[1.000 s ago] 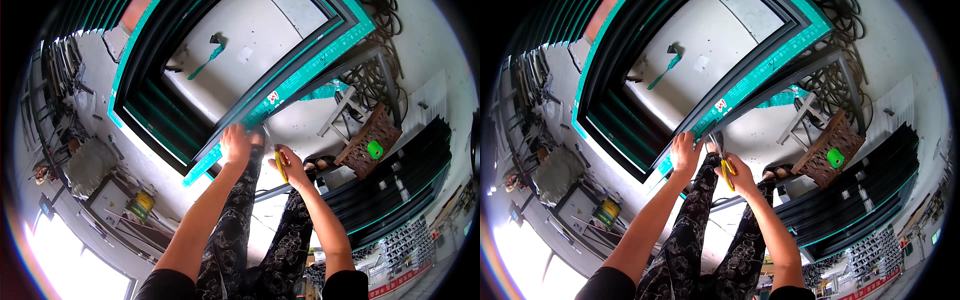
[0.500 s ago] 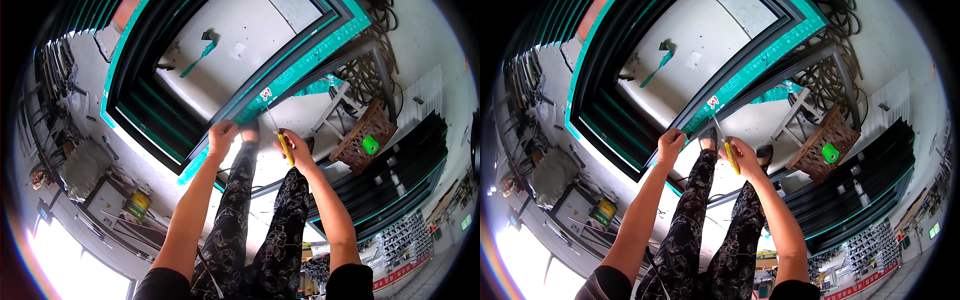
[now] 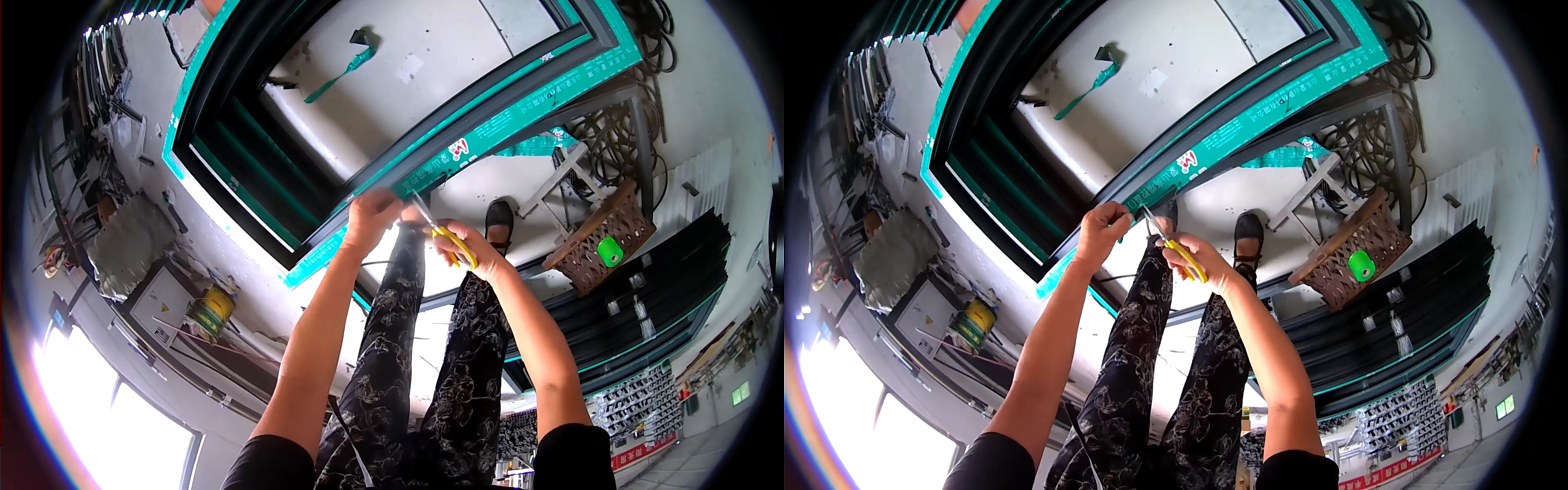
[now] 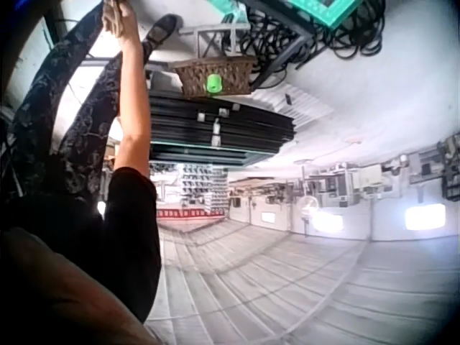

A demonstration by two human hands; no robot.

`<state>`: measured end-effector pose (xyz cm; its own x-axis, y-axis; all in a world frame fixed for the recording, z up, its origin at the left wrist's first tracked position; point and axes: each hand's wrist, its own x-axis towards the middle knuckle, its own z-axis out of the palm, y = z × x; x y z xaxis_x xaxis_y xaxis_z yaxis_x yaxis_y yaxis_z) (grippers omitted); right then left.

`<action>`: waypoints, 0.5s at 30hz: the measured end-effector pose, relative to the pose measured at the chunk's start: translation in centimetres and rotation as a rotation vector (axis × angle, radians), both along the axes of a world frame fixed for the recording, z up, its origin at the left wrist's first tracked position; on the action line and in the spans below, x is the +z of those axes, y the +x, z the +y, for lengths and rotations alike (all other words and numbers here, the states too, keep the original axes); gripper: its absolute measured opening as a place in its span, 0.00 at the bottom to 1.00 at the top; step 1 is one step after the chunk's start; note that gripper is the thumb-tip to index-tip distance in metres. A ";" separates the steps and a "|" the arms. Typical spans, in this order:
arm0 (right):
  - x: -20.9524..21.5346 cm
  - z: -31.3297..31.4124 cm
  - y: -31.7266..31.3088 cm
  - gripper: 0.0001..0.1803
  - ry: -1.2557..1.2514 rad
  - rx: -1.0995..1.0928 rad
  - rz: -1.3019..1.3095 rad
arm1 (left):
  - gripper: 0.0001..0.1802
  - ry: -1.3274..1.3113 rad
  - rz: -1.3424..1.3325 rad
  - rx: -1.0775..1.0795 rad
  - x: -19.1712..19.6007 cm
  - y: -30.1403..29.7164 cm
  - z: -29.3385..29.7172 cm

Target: The person operates a miter saw to cut metal profiles, applies green protective tape and rubber seals to the frames, cuts the tape with scissors, and uses a measuring tape to check the dimensions of the assembled frames.

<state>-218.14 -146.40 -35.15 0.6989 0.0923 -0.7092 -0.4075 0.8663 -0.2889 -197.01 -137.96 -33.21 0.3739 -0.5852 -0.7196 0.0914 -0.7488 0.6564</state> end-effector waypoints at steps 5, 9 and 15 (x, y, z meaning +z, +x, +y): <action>-0.7 0.8 -0.2 0.25 0.203 -0.183 -0.129 | 0.06 -0.033 0.069 -0.008 -0.2 0.4 0.5; 0.1 -0.3 0.9 0.16 0.170 -0.110 -0.124 | 0.06 -0.102 -0.047 -0.132 -0.6 0.8 0.9; 1.3 -1.4 1.0 0.15 -0.018 -0.008 0.057 | 0.18 0.043 -0.443 -0.320 -0.4 -2.3 0.2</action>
<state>-217.18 -147.84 -33.83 0.6576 0.0740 -0.7498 -0.4174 0.8642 -0.2808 -199.27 -137.76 -33.63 0.4547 -0.6928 -0.5597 -0.4238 -0.7210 0.5483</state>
